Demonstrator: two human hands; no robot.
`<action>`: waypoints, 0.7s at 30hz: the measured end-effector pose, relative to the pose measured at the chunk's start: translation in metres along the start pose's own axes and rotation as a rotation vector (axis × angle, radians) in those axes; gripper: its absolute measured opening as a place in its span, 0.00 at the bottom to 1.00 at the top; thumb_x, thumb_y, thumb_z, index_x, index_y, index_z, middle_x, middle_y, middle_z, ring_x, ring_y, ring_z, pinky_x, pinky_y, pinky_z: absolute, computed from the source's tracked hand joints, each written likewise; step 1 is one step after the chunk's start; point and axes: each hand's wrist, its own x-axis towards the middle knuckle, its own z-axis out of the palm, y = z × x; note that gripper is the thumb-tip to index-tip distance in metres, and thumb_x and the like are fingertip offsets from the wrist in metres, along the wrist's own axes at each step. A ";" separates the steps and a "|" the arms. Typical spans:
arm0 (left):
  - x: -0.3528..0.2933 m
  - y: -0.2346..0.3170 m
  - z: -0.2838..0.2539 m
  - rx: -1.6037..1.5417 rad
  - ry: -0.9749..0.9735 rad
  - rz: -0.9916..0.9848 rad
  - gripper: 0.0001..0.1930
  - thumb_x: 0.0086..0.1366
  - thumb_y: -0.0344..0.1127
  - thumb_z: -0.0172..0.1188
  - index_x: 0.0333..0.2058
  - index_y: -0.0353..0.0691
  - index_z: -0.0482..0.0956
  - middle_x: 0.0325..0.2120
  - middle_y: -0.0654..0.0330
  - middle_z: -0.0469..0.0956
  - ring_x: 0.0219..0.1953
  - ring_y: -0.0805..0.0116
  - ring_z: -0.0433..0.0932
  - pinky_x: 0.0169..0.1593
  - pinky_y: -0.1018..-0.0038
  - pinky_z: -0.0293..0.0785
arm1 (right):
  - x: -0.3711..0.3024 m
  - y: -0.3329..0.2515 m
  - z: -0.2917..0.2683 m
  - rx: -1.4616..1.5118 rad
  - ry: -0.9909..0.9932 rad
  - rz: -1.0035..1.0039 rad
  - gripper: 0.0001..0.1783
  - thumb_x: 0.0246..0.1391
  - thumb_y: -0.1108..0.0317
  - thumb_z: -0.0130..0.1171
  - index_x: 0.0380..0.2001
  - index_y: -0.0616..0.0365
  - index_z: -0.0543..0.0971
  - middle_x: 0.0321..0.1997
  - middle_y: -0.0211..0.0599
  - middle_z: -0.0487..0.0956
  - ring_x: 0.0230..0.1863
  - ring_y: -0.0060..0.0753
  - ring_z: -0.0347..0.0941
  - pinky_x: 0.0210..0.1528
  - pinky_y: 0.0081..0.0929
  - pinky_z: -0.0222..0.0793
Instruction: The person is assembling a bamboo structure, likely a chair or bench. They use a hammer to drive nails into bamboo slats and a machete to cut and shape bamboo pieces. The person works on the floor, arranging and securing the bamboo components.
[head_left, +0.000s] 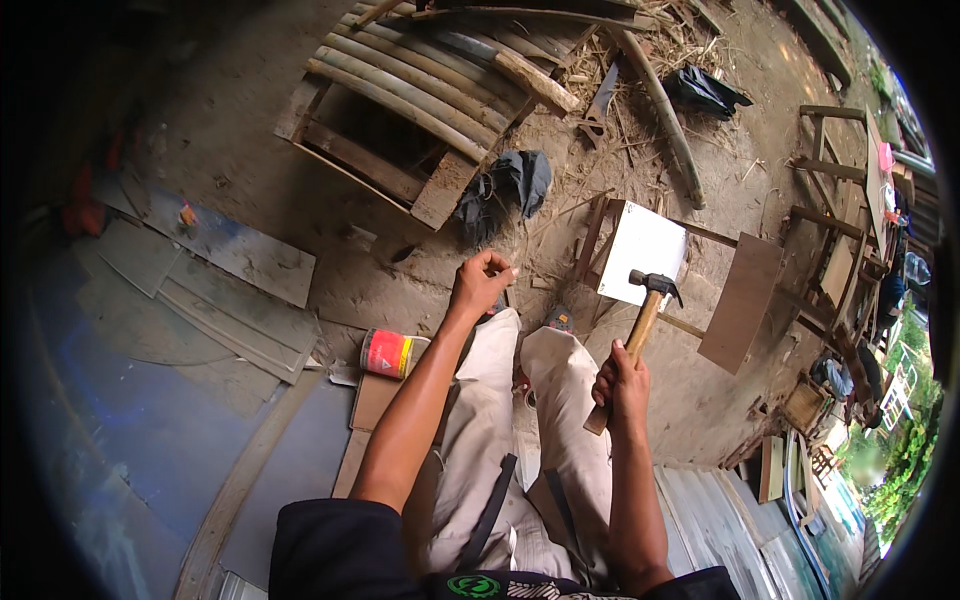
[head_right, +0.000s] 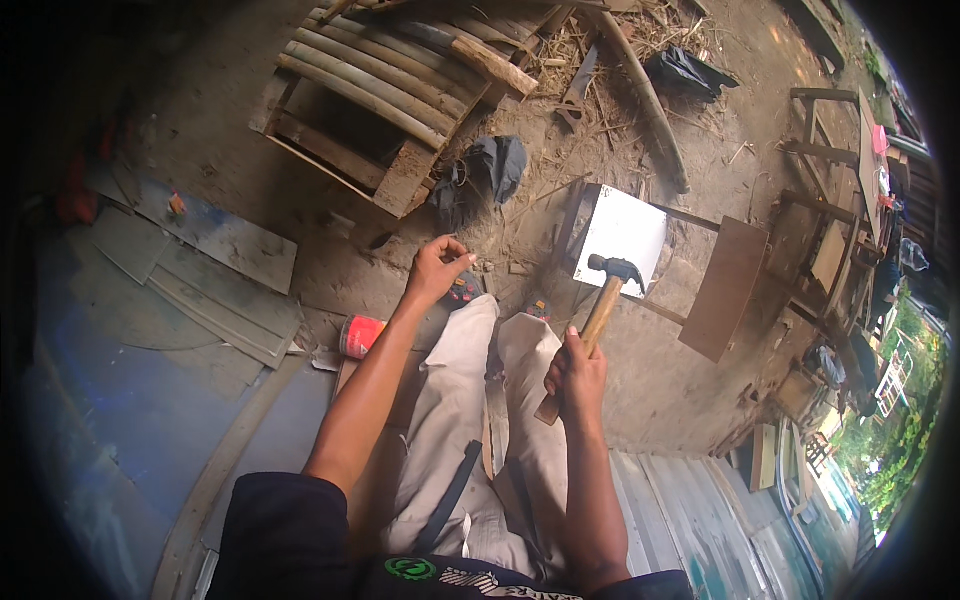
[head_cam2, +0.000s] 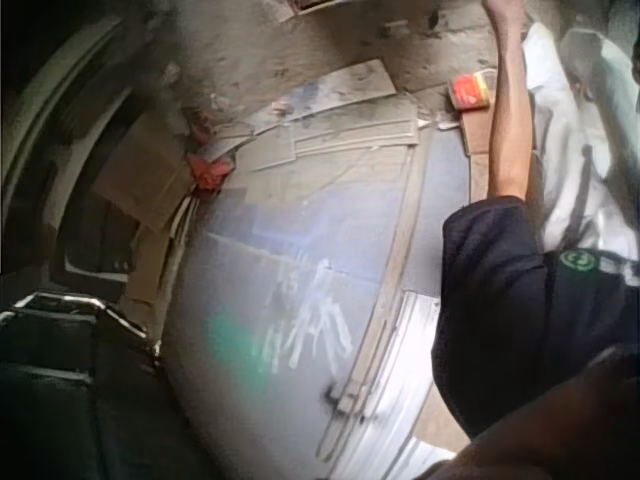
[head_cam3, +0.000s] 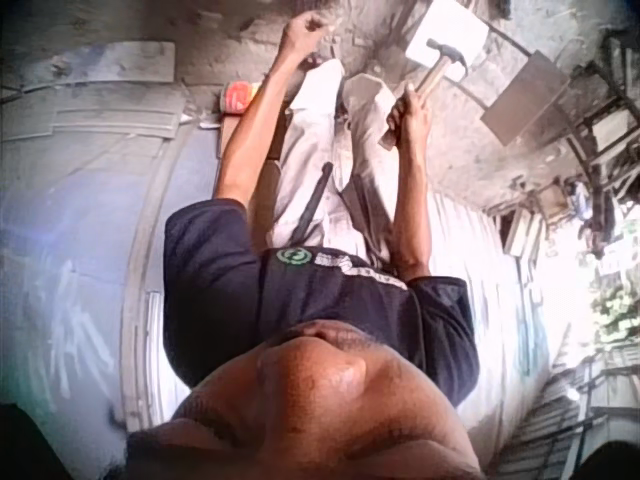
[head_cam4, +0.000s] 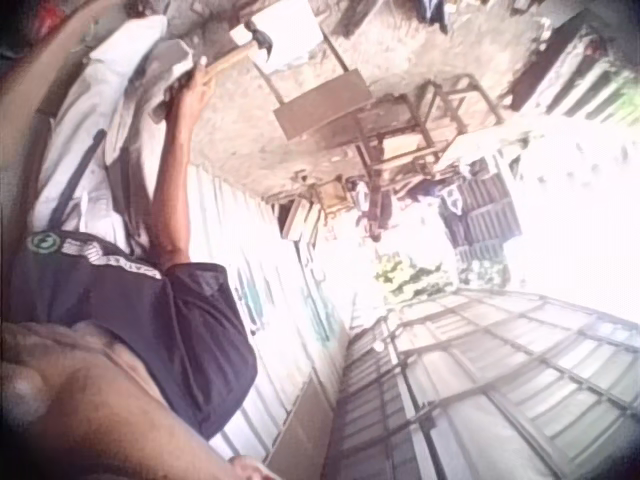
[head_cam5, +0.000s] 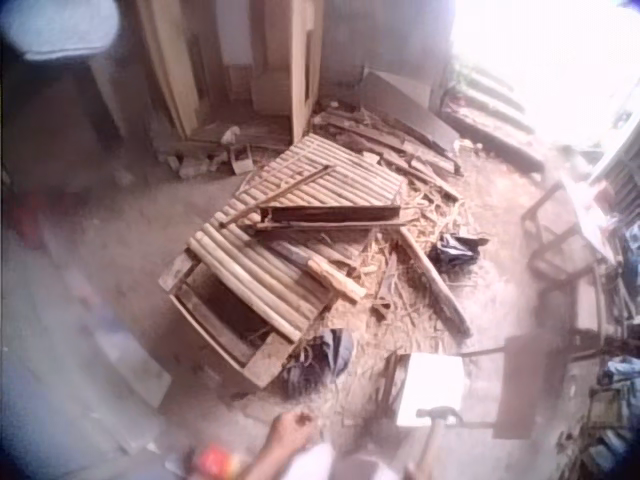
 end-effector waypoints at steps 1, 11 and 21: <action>-0.007 0.002 0.000 -0.129 -0.036 -0.177 0.10 0.57 0.35 0.72 0.29 0.38 0.79 0.25 0.65 0.78 0.28 0.78 0.75 0.33 0.79 0.74 | -0.005 -0.001 0.004 -0.044 -0.006 -0.014 0.17 0.66 0.57 0.56 0.27 0.49 0.63 0.15 0.20 0.59 0.11 0.17 0.56 0.11 0.22 0.53; -0.054 0.056 -0.053 -0.532 0.139 -0.055 0.08 0.63 0.35 0.68 0.38 0.40 0.79 0.26 0.67 0.81 0.24 0.81 0.76 0.28 0.82 0.71 | -0.053 0.007 0.083 -0.267 -0.289 -0.105 0.15 0.67 0.58 0.57 0.29 0.51 0.67 0.17 0.19 0.63 0.12 0.13 0.56 0.13 0.20 0.52; -0.006 0.105 -0.157 -0.760 0.337 0.077 0.10 0.64 0.39 0.68 0.37 0.39 0.82 0.28 0.67 0.82 0.23 0.81 0.78 0.27 0.83 0.71 | -0.080 -0.023 0.189 -0.426 -0.404 -0.252 0.16 0.67 0.58 0.56 0.29 0.54 0.67 0.16 0.19 0.64 0.13 0.13 0.59 0.13 0.19 0.55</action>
